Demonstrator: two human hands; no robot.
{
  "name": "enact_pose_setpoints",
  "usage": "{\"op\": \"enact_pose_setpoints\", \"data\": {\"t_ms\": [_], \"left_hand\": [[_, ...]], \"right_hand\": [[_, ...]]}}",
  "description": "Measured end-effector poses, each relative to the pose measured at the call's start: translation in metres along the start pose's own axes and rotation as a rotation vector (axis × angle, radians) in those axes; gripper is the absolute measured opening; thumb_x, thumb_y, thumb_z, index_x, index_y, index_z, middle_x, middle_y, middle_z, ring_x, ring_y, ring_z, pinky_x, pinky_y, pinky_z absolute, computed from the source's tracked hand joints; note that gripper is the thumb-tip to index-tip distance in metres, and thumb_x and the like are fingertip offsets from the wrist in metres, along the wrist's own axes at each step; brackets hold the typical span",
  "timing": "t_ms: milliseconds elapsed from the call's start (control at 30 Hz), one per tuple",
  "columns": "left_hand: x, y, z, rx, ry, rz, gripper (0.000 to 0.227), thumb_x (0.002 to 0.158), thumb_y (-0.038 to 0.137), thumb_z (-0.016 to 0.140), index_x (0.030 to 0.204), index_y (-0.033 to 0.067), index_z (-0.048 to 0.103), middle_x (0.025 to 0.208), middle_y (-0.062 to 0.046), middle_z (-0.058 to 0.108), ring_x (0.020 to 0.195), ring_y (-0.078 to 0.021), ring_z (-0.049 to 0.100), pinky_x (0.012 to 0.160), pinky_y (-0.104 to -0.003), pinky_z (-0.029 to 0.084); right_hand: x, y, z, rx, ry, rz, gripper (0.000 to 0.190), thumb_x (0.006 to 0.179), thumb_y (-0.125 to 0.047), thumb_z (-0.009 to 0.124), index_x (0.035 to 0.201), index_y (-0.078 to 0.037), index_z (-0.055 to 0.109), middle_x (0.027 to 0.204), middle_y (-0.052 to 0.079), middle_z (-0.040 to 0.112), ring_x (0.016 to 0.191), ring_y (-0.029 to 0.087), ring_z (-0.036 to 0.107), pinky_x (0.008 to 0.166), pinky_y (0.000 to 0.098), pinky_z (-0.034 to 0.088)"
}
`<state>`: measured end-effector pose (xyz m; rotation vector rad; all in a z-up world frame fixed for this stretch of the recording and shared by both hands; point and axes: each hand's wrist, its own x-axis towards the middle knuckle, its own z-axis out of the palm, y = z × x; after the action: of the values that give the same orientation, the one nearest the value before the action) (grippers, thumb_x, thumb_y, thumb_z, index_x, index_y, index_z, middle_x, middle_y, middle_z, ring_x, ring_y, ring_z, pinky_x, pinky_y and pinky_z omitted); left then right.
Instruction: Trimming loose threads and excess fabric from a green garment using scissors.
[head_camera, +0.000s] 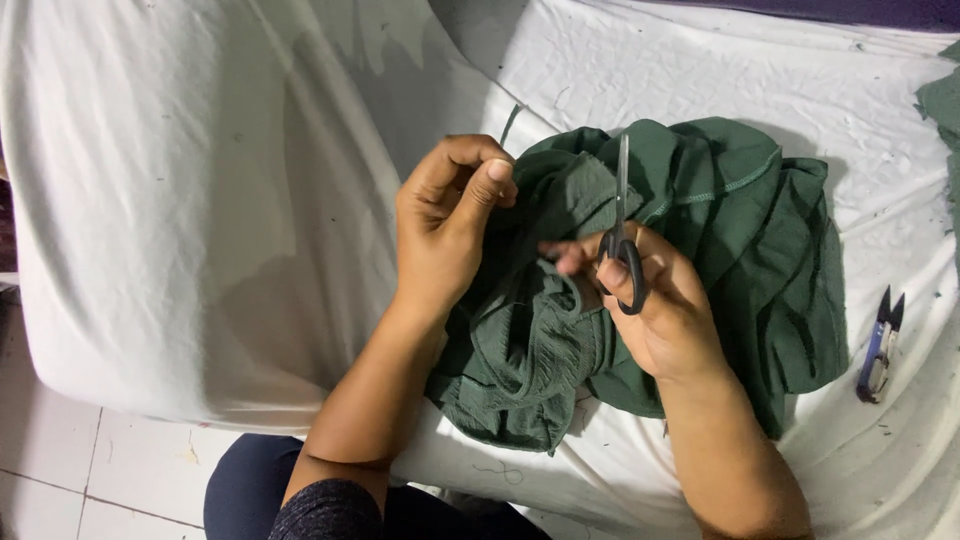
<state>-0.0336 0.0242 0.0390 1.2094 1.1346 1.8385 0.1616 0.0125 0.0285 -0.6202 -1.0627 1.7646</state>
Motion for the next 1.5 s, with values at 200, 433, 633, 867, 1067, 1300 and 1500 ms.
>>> {"op": "enact_pose_setpoints", "data": {"t_ms": [200, 433, 633, 867, 1067, 1300, 1500], "left_hand": [[0.007, 0.013, -0.009, -0.041, 0.196, 0.08, 0.007, 0.1, 0.006, 0.066, 0.098, -0.0012, 0.066, 0.072, -0.01, 0.061, 0.064, -0.0171, 0.061, 0.063, -0.032, 0.058], [0.019, 0.03, -0.031, -0.054, 0.364, 0.198, 0.01, 0.104, 0.017, 0.063, 0.1, 0.0078, 0.061, 0.078, -0.006, 0.053, 0.066, -0.0176, 0.058, 0.061, -0.032, 0.056], [0.013, 0.052, -0.036, -0.07, 0.371, 0.236, 0.014, 0.107, 0.024, 0.059, 0.105, 0.0111, 0.06, 0.081, -0.006, 0.048, 0.048, -0.0124, 0.034, 0.037, -0.025, 0.032], [0.014, 0.042, -0.031, -0.049, 0.24, 0.222, 0.013, 0.107, 0.023, 0.059, 0.104, 0.0103, 0.059, 0.079, -0.005, 0.049, 0.062, -0.0098, 0.04, 0.048, -0.024, 0.032], [0.012, 0.043, -0.026, -0.094, 0.216, 0.14, 0.015, 0.105, 0.025, 0.061, 0.101, 0.0104, 0.06, 0.073, 0.0, 0.041, 0.056, -0.0092, 0.036, 0.046, -0.025, 0.029], [0.019, 0.039, -0.037, 0.15, 0.309, 0.157, 0.015, 0.103, 0.027, 0.064, 0.099, 0.0124, 0.063, 0.083, 0.001, 0.053, 0.058, -0.0056, 0.035, 0.045, -0.022, 0.028], [0.027, 0.018, -0.049, 0.757, 0.186, 0.476, 0.017, 0.108, 0.011, 0.062, 0.094, 0.0017, 0.064, 0.07, -0.003, 0.047, 0.063, -0.0142, 0.037, 0.059, -0.029, 0.032]], "right_hand": [[0.001, 0.01, -0.018, -0.043, 0.004, -0.008, 0.018, 0.1, -0.013, 0.062, 0.091, 0.001, 0.056, 0.086, 0.022, 0.063, 0.109, 0.041, 0.071, 0.089, 0.0423, 0.055], [0.004, -0.004, -0.011, -0.047, 0.106, 0.143, 0.021, 0.094, -0.026, 0.07, 0.093, -0.013, 0.053, 0.092, 0.008, 0.065, 0.113, 0.034, 0.072, 0.078, 0.0352, 0.055], [0.002, 0.001, -0.008, -0.141, 0.098, 0.019, 0.018, 0.097, -0.017, 0.067, 0.105, -0.005, 0.055, 0.108, 0.015, 0.067, 0.112, 0.026, 0.066, 0.111, 0.0403, 0.051], [-0.002, -0.013, 0.004, -0.425, -0.227, 0.064, 0.017, 0.094, -0.014, 0.064, 0.103, -0.012, 0.05, 0.15, 0.022, 0.054, 0.143, 0.031, 0.053, 0.105, 0.0387, 0.056], [-0.001, -0.002, -0.003, -0.322, -0.155, -0.043, 0.014, 0.095, -0.003, 0.065, 0.101, -0.009, 0.054, 0.136, 0.026, 0.064, 0.098, 0.017, 0.062, 0.084, 0.0219, 0.061], [0.016, -0.016, -0.041, -0.1, 0.559, -0.241, 0.02, 0.083, -0.018, 0.077, 0.086, -0.018, 0.057, 0.114, 0.021, 0.074, 0.097, 0.019, 0.07, 0.077, 0.0231, 0.053], [0.022, -0.016, -0.059, 0.002, 0.504, -0.382, 0.023, 0.091, -0.023, 0.084, 0.098, -0.016, 0.063, 0.119, 0.023, 0.073, 0.113, 0.023, 0.072, 0.082, 0.0272, 0.055]]}}
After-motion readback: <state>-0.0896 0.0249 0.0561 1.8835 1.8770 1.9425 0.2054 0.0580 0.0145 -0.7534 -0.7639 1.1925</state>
